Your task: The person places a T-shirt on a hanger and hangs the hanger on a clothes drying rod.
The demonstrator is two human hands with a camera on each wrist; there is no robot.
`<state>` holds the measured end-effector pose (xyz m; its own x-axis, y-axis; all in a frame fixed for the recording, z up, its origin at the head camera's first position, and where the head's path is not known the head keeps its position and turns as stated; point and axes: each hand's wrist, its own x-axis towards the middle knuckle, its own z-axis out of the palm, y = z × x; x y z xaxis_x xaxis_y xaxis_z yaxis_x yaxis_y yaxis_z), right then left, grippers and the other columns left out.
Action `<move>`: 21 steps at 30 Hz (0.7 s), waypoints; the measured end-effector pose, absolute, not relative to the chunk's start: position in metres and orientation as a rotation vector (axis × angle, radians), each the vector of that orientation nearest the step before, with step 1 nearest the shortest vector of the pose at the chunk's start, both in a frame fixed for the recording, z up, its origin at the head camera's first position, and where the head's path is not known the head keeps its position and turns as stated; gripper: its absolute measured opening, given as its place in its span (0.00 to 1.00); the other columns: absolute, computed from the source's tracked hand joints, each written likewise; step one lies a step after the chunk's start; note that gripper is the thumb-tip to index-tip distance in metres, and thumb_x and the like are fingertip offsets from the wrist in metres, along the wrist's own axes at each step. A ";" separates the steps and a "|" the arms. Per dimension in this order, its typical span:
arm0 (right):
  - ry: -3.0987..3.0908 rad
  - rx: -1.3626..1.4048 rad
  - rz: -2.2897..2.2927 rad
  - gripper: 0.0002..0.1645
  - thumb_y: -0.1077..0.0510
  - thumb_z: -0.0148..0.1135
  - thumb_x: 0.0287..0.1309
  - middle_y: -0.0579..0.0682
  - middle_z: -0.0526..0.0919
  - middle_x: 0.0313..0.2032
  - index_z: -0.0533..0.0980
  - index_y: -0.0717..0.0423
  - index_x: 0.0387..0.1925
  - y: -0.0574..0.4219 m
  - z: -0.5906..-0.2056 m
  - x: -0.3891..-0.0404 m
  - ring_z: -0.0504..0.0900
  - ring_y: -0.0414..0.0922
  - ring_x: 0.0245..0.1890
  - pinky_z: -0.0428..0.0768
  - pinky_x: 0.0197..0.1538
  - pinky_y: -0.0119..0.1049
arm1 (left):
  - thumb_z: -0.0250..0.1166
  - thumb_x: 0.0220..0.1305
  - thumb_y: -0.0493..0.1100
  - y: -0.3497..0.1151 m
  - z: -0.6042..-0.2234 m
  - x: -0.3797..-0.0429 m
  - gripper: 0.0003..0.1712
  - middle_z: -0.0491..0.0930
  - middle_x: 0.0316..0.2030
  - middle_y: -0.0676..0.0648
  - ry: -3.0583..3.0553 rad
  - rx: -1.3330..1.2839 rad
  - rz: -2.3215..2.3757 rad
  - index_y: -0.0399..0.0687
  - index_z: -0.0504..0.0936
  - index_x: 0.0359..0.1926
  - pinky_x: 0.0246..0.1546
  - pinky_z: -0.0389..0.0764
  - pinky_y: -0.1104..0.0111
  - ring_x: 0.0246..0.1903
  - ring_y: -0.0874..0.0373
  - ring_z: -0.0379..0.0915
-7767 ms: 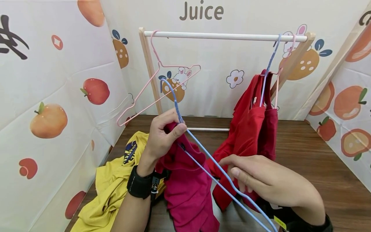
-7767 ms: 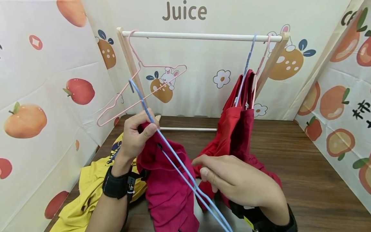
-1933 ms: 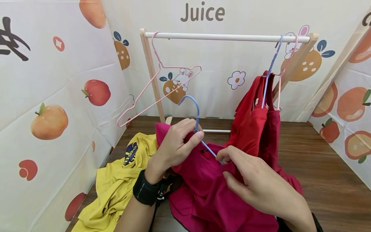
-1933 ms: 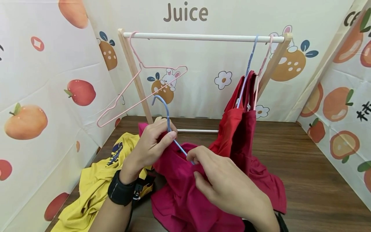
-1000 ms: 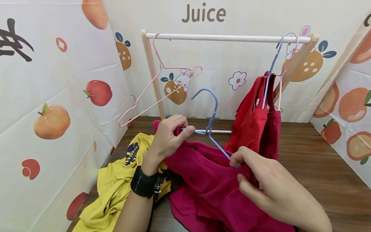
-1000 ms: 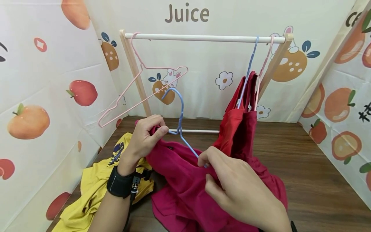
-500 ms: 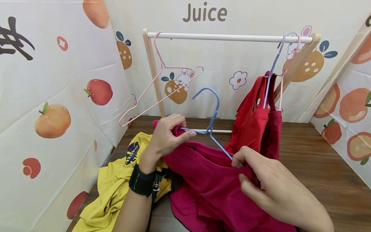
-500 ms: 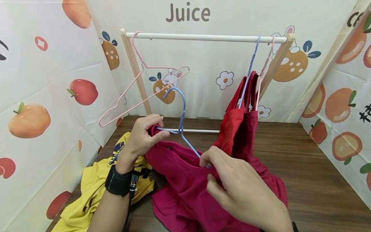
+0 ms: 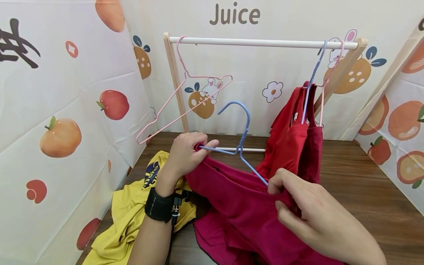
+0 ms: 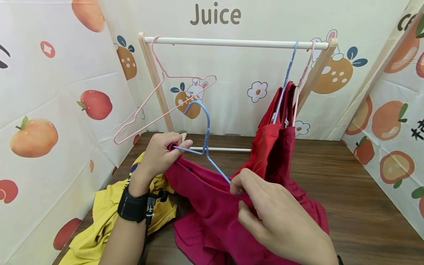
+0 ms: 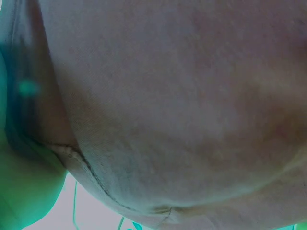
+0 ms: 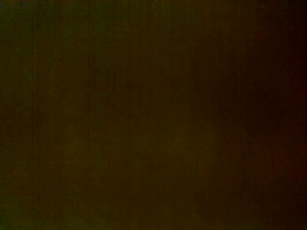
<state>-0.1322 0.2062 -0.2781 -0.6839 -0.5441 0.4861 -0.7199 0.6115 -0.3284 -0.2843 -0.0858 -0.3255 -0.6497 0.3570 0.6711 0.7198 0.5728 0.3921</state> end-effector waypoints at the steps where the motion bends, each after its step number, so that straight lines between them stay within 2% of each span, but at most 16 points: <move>1: -2.500 1.026 0.734 0.29 0.73 0.64 0.47 0.27 0.65 0.29 0.70 0.40 0.44 0.206 -0.278 -0.132 0.63 0.23 0.22 0.65 0.28 0.15 | 0.67 0.70 0.51 -0.086 -0.326 -0.284 0.25 0.59 0.16 0.54 -2.277 -0.851 -0.899 0.52 0.69 0.17 0.24 0.58 0.67 0.20 0.60 0.57; 5: -2.457 1.084 0.756 0.30 0.72 0.67 0.47 0.27 0.70 0.37 0.72 0.43 0.49 0.207 -0.280 -0.134 0.66 0.23 0.25 0.67 0.31 0.14 | 0.64 0.71 0.51 -0.086 -0.326 -0.285 0.26 0.60 0.15 0.54 -2.282 -0.793 -0.886 0.52 0.68 0.16 0.23 0.57 0.68 0.19 0.60 0.58; 7: -2.418 1.131 0.764 0.25 0.67 0.65 0.54 0.29 0.71 0.42 0.72 0.46 0.52 0.207 -0.281 -0.135 0.67 0.23 0.28 0.68 0.33 0.14 | 0.63 0.71 0.51 -0.087 -0.325 -0.285 0.25 0.61 0.15 0.54 -2.277 -0.759 -0.886 0.52 0.69 0.17 0.22 0.58 0.67 0.18 0.60 0.59; 10: -2.352 1.201 0.788 0.18 0.57 0.57 0.68 0.34 0.72 0.49 0.72 0.54 0.57 0.207 -0.280 -0.136 0.67 0.23 0.30 0.69 0.35 0.14 | 0.63 0.71 0.51 -0.089 -0.325 -0.285 0.23 0.64 0.15 0.53 -2.261 -0.710 -0.907 0.52 0.72 0.18 0.21 0.58 0.67 0.18 0.60 0.60; 13: -2.301 1.228 0.799 0.26 0.47 0.46 0.74 0.40 0.73 0.52 0.70 0.61 0.61 0.209 -0.279 -0.137 0.67 0.23 0.30 0.68 0.35 0.14 | 0.64 0.71 0.52 -0.092 -0.324 -0.286 0.21 0.66 0.16 0.53 -2.250 -0.678 -0.940 0.52 0.75 0.20 0.22 0.60 0.67 0.19 0.60 0.62; 15: -2.297 1.197 0.776 0.29 0.45 0.45 0.74 0.40 0.73 0.50 0.69 0.62 0.63 0.210 -0.278 -0.137 0.66 0.22 0.29 0.67 0.34 0.13 | 0.64 0.70 0.52 -0.094 -0.325 -0.287 0.20 0.67 0.16 0.52 -2.242 -0.664 -0.967 0.52 0.76 0.21 0.22 0.60 0.67 0.20 0.60 0.62; 17: -2.298 1.157 0.763 0.30 0.44 0.45 0.74 0.35 0.73 0.41 0.69 0.63 0.64 0.213 -0.278 -0.136 0.64 0.21 0.26 0.65 0.32 0.13 | 0.64 0.70 0.52 -0.095 -0.324 -0.287 0.19 0.68 0.17 0.52 -2.227 -0.658 -0.994 0.51 0.77 0.22 0.22 0.60 0.67 0.20 0.60 0.62; 18: -2.310 1.131 0.764 0.30 0.43 0.46 0.74 0.32 0.72 0.36 0.68 0.62 0.64 0.214 -0.278 -0.136 0.63 0.21 0.25 0.65 0.31 0.13 | 0.64 0.70 0.52 -0.096 -0.324 -0.288 0.19 0.68 0.17 0.52 -2.218 -0.656 -1.009 0.51 0.78 0.22 0.22 0.60 0.67 0.20 0.60 0.63; 21: -2.337 1.058 0.764 0.30 0.42 0.52 0.73 0.27 0.68 0.32 0.68 0.60 0.64 0.219 -0.279 -0.135 0.60 0.19 0.22 0.63 0.28 0.14 | 0.65 0.70 0.51 -0.097 -0.324 -0.289 0.19 0.68 0.16 0.52 -2.188 -0.644 -1.042 0.50 0.78 0.22 0.21 0.59 0.67 0.20 0.59 0.62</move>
<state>-0.1348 0.2189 -0.2793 -0.5981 -0.5255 0.6051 -0.7814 0.5501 -0.2945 -0.2887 -0.0975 -0.3237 -0.6867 0.1584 0.7095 0.6507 0.5690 0.5028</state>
